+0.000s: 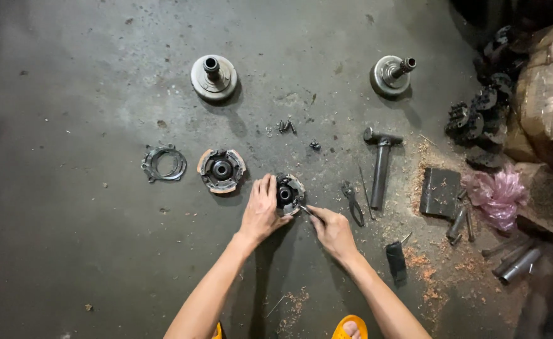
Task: Repairing a motorcycle clutch assembly by manipulating springs and clips with a pick tool and pliers
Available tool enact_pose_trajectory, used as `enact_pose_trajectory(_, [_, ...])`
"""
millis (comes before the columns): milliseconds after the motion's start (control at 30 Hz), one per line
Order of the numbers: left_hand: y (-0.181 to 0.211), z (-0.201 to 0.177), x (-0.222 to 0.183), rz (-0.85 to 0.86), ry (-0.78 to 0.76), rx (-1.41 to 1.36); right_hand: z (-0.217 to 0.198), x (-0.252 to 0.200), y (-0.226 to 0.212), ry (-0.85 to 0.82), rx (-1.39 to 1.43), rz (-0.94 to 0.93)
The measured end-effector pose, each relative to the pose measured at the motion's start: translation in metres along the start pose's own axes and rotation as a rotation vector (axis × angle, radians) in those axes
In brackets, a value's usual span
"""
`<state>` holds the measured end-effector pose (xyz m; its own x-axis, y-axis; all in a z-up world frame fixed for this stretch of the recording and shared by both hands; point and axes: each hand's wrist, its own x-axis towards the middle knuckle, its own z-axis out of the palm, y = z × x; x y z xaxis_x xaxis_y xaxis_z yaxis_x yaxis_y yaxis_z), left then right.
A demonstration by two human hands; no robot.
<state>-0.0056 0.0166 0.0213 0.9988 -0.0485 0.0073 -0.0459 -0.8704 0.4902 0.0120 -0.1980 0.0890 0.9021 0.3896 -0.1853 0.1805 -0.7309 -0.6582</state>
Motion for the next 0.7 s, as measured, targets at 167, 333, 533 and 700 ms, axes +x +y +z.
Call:
enact_pose_trajectory(167, [0.000,-0.018,0.007,0.051,-0.091,0.058,0.017,0.008,0.014,-0.043,-0.176,0.004])
enact_pose_trajectory(333, [0.015,-0.022,-0.001,-0.098,-0.140,0.159,0.014,0.016,-0.007,-0.059,-0.253,0.002])
enact_pose_trajectory(533, [0.006,0.008,0.007,-0.038,-0.121,0.298,0.054,0.046,0.006,-0.225,-0.685,0.030])
enact_pose_trajectory(700, [-0.004,0.023,0.007,0.045,0.028,0.341,0.061,0.034,0.011,-0.200,-0.415,0.131])
